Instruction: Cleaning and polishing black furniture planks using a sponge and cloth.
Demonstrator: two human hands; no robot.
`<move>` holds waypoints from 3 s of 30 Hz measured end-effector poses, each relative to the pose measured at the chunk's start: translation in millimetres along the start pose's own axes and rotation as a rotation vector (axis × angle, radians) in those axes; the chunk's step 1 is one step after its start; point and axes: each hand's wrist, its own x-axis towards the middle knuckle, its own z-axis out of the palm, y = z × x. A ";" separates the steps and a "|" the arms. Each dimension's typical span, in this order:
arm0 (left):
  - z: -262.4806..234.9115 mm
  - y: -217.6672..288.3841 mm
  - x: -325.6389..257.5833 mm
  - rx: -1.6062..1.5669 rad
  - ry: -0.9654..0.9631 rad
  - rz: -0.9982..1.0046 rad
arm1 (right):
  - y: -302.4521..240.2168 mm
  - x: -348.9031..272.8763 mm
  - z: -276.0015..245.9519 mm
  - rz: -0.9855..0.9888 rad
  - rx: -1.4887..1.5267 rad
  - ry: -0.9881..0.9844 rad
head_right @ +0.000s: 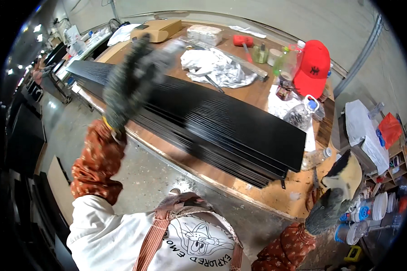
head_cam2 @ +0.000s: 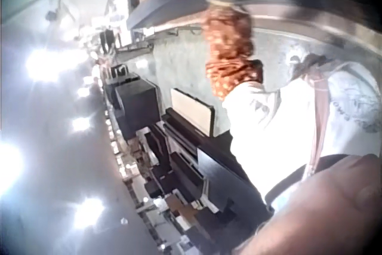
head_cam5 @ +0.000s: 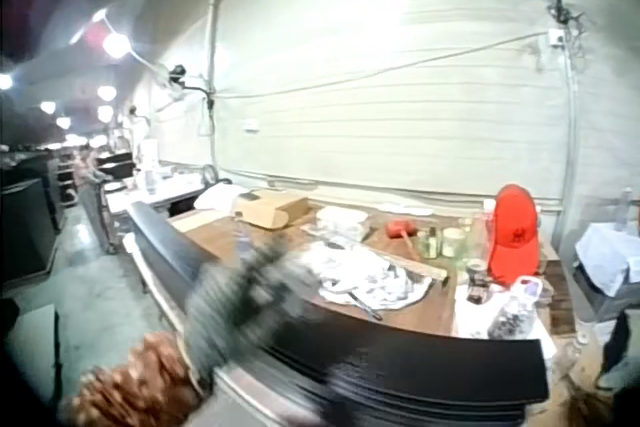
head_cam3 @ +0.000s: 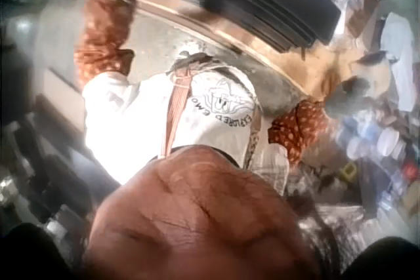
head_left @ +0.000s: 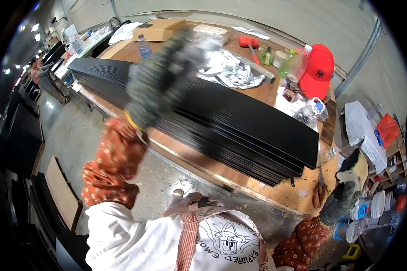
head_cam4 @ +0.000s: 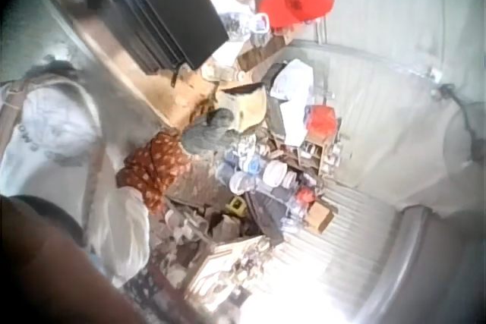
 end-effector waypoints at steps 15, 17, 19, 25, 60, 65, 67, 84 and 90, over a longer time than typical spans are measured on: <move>-232.1 77.0 68.1 1.619 -0.808 -0.033 | -282.6 -97.0 241.6 -0.654 -0.112 -0.404; -242.4 81.4 76.8 1.473 -0.908 -0.070 | -307.5 -105.4 264.7 -0.584 -0.156 -0.372; -252.9 72.9 80.6 1.414 -0.984 -0.068 | -301.8 -112.7 271.3 -0.628 -0.282 -0.298; -262.5 77.5 80.2 1.336 -0.979 -0.120 | -272.2 -92.3 212.1 -0.526 -0.327 -0.274; -293.0 75.2 130.9 1.479 -0.702 -0.464 | -144.4 -59.7 78.8 0.087 -0.040 0.172; -321.0 83.1 130.3 1.568 -0.563 -0.514 | -195.5 -53.0 110.4 0.090 0.133 0.212; -308.1 90.1 124.0 1.611 -0.594 -0.251 | -223.1 -56.1 129.6 0.003 -0.032 0.211; -284.7 99.0 52.3 1.713 -0.280 0.336 | -293.4 -25.8 228.2 -0.641 -0.332 -0.190; -294.8 93.0 54.7 1.617 -0.222 0.281 | -193.3 23.9 92.8 -0.482 -0.605 0.002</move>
